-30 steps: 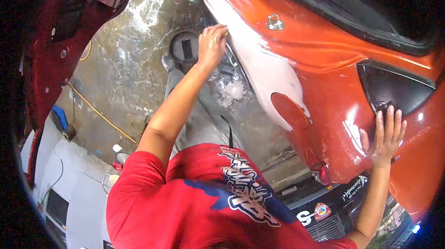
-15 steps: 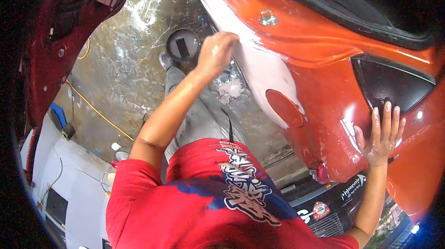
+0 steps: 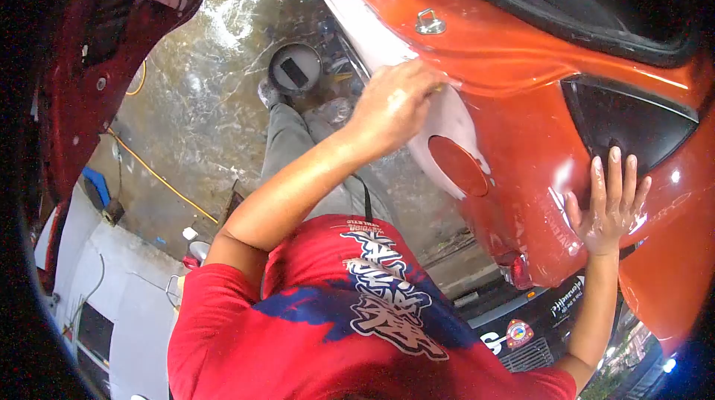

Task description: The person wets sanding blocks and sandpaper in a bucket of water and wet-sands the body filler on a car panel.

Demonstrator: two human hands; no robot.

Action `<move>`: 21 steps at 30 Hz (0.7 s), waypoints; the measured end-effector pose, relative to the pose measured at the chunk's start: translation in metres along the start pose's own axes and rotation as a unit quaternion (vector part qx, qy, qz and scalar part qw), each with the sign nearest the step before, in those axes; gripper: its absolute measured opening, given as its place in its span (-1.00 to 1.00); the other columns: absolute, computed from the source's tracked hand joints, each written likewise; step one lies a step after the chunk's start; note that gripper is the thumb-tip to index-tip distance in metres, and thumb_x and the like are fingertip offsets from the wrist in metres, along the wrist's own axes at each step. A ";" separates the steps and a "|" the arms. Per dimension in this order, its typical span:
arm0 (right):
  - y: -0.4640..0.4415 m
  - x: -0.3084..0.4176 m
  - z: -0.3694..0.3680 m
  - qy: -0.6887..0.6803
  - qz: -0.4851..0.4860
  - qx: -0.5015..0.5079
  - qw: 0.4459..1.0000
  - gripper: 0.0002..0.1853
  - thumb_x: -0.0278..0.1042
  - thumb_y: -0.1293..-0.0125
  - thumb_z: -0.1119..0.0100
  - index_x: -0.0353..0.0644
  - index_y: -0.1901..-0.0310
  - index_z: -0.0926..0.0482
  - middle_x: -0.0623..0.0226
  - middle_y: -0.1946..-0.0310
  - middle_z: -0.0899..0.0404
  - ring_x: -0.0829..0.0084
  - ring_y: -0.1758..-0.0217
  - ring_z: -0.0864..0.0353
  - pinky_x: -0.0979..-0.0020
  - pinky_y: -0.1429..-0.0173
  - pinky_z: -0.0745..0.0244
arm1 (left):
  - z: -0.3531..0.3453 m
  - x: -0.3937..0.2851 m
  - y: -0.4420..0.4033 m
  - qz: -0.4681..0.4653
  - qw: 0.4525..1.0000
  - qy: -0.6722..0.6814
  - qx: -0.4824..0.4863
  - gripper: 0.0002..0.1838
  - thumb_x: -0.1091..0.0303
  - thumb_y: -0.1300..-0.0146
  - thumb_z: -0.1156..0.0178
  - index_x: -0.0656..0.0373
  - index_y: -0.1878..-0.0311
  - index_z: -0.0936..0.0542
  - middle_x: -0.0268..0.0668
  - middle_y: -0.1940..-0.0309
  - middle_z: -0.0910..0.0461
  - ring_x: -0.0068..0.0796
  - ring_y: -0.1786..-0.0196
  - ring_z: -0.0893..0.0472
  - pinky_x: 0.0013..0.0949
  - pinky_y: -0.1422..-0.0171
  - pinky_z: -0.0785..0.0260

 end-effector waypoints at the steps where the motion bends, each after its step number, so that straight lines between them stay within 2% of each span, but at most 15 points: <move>1: 0.000 0.000 -0.001 0.000 -0.003 0.000 1.000 -0.38 0.12 -0.41 -0.21 -0.06 -0.38 -0.48 0.15 -0.48 -0.40 0.02 -0.61 -0.24 -0.08 -0.71 0.19 | 0.002 -0.004 -0.001 0.000 1.000 0.010 0.007 -0.73 0.52 -0.18 -0.21 0.17 0.03 -0.67 -0.11 0.13 -0.68 -0.01 0.00 -0.67 -0.02 -0.07 -0.53; 3: 0.003 -0.001 -0.003 -0.001 -0.005 0.002 1.000 -0.38 0.12 -0.41 -0.20 -0.06 -0.38 -0.48 0.17 -0.48 -0.39 0.03 -0.61 -0.23 -0.08 -0.72 0.21 | 0.000 0.004 0.000 0.005 1.000 0.004 0.025 -0.74 0.51 -0.20 -0.21 0.16 0.03 -0.68 -0.11 0.13 -0.68 0.00 0.01 -0.68 -0.03 -0.07 -0.53; 5: 0.001 -0.001 -0.001 -0.002 -0.003 0.002 1.000 -0.38 0.12 -0.42 -0.20 -0.05 -0.38 -0.47 0.18 -0.49 -0.39 0.04 -0.61 -0.23 -0.08 -0.72 0.22 | -0.007 0.044 0.006 0.011 0.998 -0.026 0.049 -0.75 0.50 -0.21 -0.20 0.15 0.04 -0.69 -0.10 0.12 -0.69 0.00 0.02 -0.68 -0.03 -0.07 -0.54; 7: 0.000 -0.001 -0.001 -0.002 -0.003 0.003 1.000 -0.38 0.11 -0.42 -0.20 -0.05 -0.39 -0.47 0.19 -0.49 -0.38 0.04 -0.61 -0.23 -0.08 -0.72 0.22 | 0.001 0.064 0.007 0.043 0.998 -0.020 0.036 -0.77 0.51 -0.18 -0.22 0.18 0.09 -0.70 -0.10 0.11 -0.70 -0.03 0.00 -0.69 -0.04 -0.09 -0.55; 9: 0.001 -0.001 -0.002 0.001 -0.006 0.005 1.000 -0.38 0.11 -0.42 -0.20 -0.05 -0.39 -0.46 0.19 -0.49 -0.37 0.05 -0.61 -0.23 -0.08 -0.72 0.23 | -0.004 0.058 0.005 0.016 0.999 -0.010 0.034 -0.76 0.51 -0.14 -0.22 0.18 0.10 -0.70 -0.10 0.12 -0.70 -0.02 0.03 -0.69 -0.05 -0.08 -0.54; 12: 0.000 0.001 -0.002 0.000 -0.016 0.001 1.000 -0.38 0.11 -0.42 -0.20 -0.04 -0.39 -0.47 0.20 -0.49 -0.38 0.06 -0.62 -0.22 -0.08 -0.72 0.22 | -0.005 0.010 -0.007 -0.005 0.999 0.019 0.044 -0.66 0.50 -0.08 -0.23 0.10 0.03 -0.68 -0.17 0.05 -0.68 -0.06 -0.04 -0.65 -0.06 -0.14 -0.48; 15: -0.001 0.002 -0.003 -0.001 -0.018 -0.008 1.000 -0.39 0.11 -0.42 -0.20 -0.05 -0.38 -0.48 0.20 -0.48 -0.40 0.06 -0.62 -0.22 -0.08 -0.72 0.23 | -0.006 0.010 -0.005 -0.034 0.998 0.032 0.037 -0.64 0.48 -0.09 -0.24 0.07 -0.02 -0.67 -0.20 0.02 -0.68 -0.09 -0.10 -0.63 -0.06 -0.19 -0.45; 19: -0.004 0.002 -0.002 0.000 -0.019 -0.014 1.000 -0.39 0.12 -0.42 -0.18 -0.06 -0.38 -0.49 0.20 -0.47 -0.41 0.05 -0.62 -0.22 -0.07 -0.73 0.26 | -0.003 0.094 0.011 0.009 0.997 -0.061 0.053 -0.75 0.45 -0.14 -0.29 0.05 0.09 -0.72 -0.28 0.08 -0.74 -0.22 -0.08 -0.67 -0.14 -0.12 -0.48; 21: -0.005 0.003 -0.003 0.000 -0.025 -0.015 1.000 -0.39 0.13 -0.42 -0.17 -0.06 -0.37 -0.49 0.21 -0.47 -0.41 0.05 -0.62 -0.22 -0.06 -0.73 0.28 | 0.003 0.123 0.015 -0.005 0.993 -0.115 0.033 -0.75 0.46 -0.14 -0.30 0.04 0.08 -0.72 -0.34 0.06 -0.74 -0.28 -0.09 -0.68 -0.18 -0.11 -0.47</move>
Point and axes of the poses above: each hand's wrist, its own y-axis away from the middle knuckle, its own z-axis out of the back of the hand, x = y × z, the point moved 7 cm from there along -y, towards the middle knuckle
